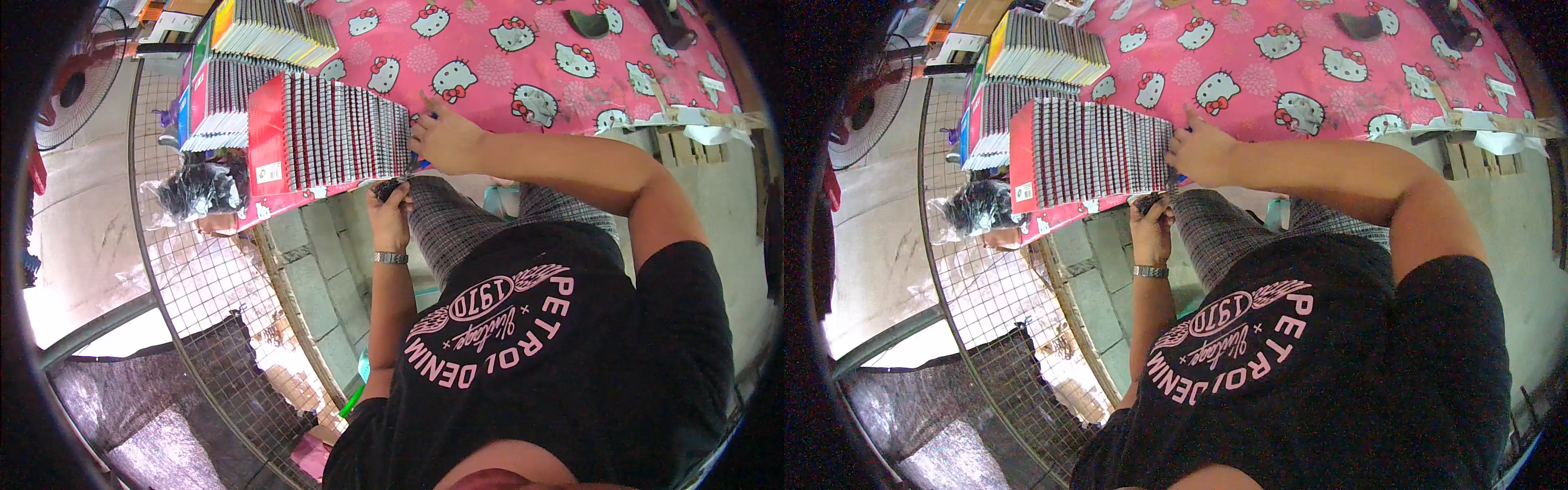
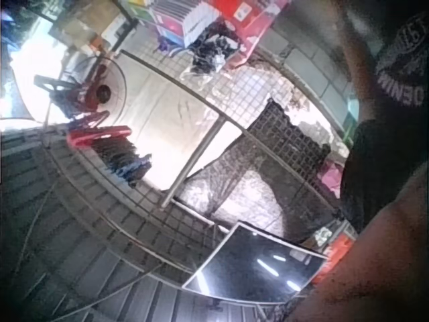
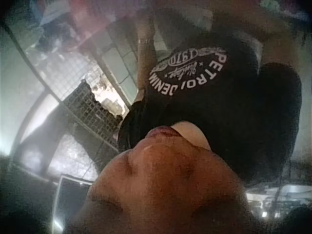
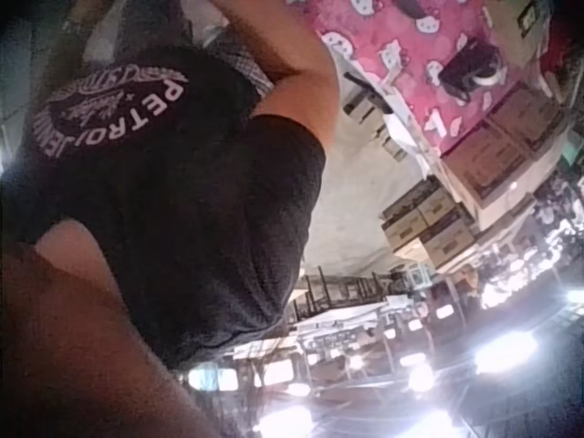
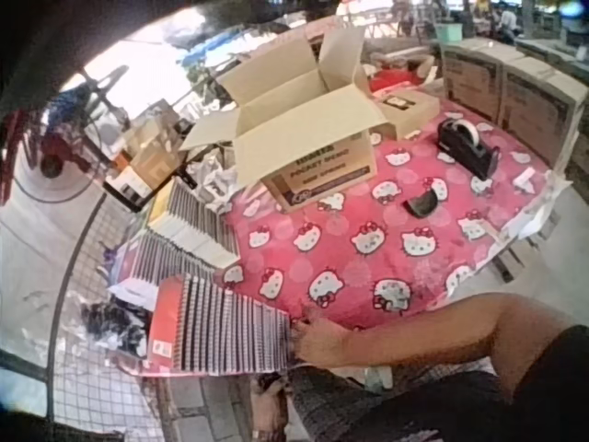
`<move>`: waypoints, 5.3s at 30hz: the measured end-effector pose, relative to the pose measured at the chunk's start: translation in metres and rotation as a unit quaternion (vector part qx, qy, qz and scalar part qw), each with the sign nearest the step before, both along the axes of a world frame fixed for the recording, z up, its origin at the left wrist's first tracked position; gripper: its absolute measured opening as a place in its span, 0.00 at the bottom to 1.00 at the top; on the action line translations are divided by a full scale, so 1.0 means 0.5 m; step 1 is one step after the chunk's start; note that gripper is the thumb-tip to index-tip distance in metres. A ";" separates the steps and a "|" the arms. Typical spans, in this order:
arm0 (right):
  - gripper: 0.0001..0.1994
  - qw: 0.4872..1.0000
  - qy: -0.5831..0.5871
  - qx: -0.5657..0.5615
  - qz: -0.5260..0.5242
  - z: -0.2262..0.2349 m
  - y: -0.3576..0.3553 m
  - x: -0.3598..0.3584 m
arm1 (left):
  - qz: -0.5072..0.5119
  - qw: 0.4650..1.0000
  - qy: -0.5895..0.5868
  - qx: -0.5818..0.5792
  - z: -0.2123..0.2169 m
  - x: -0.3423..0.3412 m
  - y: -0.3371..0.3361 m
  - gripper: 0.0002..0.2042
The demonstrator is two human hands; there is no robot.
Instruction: The person organizes stacks of small spiral-bound notebooks on a table, aligning the edges and using a pair of shears to trim excess material from the spiral spines.
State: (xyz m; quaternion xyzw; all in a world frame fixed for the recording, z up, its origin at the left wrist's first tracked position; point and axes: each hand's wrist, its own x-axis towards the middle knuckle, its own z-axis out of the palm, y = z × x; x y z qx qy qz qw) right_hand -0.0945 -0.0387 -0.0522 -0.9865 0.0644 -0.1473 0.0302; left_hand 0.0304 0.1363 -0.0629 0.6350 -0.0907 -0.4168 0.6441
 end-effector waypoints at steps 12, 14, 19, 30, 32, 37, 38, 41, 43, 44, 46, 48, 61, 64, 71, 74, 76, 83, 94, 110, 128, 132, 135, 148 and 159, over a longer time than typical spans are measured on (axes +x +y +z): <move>0.10 0.998 -0.049 -0.042 -0.017 -0.015 -0.004 -0.007 | 0.010 1.000 0.003 -0.001 0.003 -0.004 -0.002 0.15; 0.10 0.998 -0.052 -0.034 -0.008 -0.016 0.001 0.009 | 0.006 1.000 0.008 -0.004 0.005 -0.004 -0.002 0.15; 0.10 0.982 0.174 0.077 0.004 0.036 0.007 0.026 | 0.010 1.000 -0.016 -0.012 -0.002 0.004 0.009 0.14; 0.11 0.998 0.061 0.025 0.003 -0.016 0.014 0.035 | 0.006 1.000 0.000 0.006 -0.025 0.001 -0.002 0.13; 0.11 0.979 0.194 0.067 0.007 0.012 0.006 0.030 | 0.014 1.000 -0.019 0.013 -0.015 -0.008 -0.007 0.10; 0.08 0.999 -0.034 0.018 -0.019 -0.038 -0.017 0.002 | 0.030 0.999 0.015 -0.008 -0.029 0.007 0.003 0.16; 0.09 0.997 -0.074 -0.009 -0.021 -0.065 -0.019 0.001 | 0.029 0.999 0.025 -0.012 -0.028 0.005 -0.001 0.17; 0.11 0.998 -0.061 -0.030 0.002 -0.064 -0.005 0.012 | 0.018 0.998 0.049 0.016 -0.021 -0.005 -0.009 0.17; 0.11 0.991 0.136 0.014 0.007 -0.004 0.001 0.029 | 0.011 0.999 0.019 0.027 -0.028 -0.005 -0.005 0.17; 0.11 0.971 0.234 0.035 0.010 0.025 0.003 0.035 | 0.007 0.999 0.004 0.032 -0.032 -0.003 -0.003 0.17; 0.12 0.959 0.280 0.032 0.004 0.039 0.004 0.038 | -0.001 1.000 -0.007 0.028 -0.037 0.000 -0.006 0.18; 0.13 0.968 0.248 0.034 -0.005 0.026 0.002 0.035 | -0.002 1.000 -0.005 0.018 -0.041 -0.002 -0.010 0.18; 0.08 0.982 0.155 0.109 -0.012 0.012 0.013 0.023 | 0.018 0.999 -0.016 0.023 -0.040 -0.008 -0.011 0.19; 0.07 0.988 0.084 0.132 -0.008 -0.036 -0.007 0.013 | 0.020 1.000 0.005 -0.003 -0.047 -0.002 -0.006 0.18; 0.10 0.998 0.037 -0.054 -0.015 -0.027 0.018 0.021 | 0.008 1.000 0.025 0.014 -0.056 -0.001 -0.004 0.17; 0.10 0.961 0.275 0.019 0.007 0.034 0.022 0.034 | 0.019 0.999 -0.002 0.030 -0.057 -0.007 -0.012 0.17; 0.10 0.975 0.223 0.023 0.005 0.014 0.014 0.029 | 0.015 1.000 0.007 0.004 -0.062 -0.004 -0.011 0.18; 0.10 0.994 -0.067 -0.089 0.001 -0.046 0.005 0.014 | -0.013 0.999 0.016 -0.029 -0.065 0.002 -0.004 0.12; 0.10 0.995 0.069 -0.061 -0.029 -0.015 0.010 0.009 | 0.010 0.999 0.040 -0.019 -0.077 0.006 0.006 0.13; 0.20 0.991 0.120 0.020 0.051 -0.032 -0.057 0.002 | 0.116 0.989 0.087 -0.022 -0.060 0.079 0.039 0.12; 0.30 0.995 0.044 0.086 0.009 -0.048 -0.071 -0.028 | 0.009 0.632 -0.633 0.447 0.602 1.061 0.200 0.25; 0.31 0.994 0.045 0.102 -0.014 -0.060 -0.077 -0.035 | 0.052 0.701 -0.580 0.411 0.523 1.074 0.124 0.36; 0.32 0.992 0.027 0.119 0.016 -0.062 -0.061 -0.018 | 0.150 0.684 -0.606 0.377 0.511 1.116 0.181 0.32; 0.31 0.993 0.035 0.116 0.004 -0.046 -0.064 -0.021 | 0.189 0.601 -0.678 0.378 0.640 1.090 0.110 0.11; 0.29 0.991 0.030 0.131 0.014 -0.050 -0.061 -0.020 | -0.044 0.463 -0.611 0.640 0.608 0.979 0.192 0.22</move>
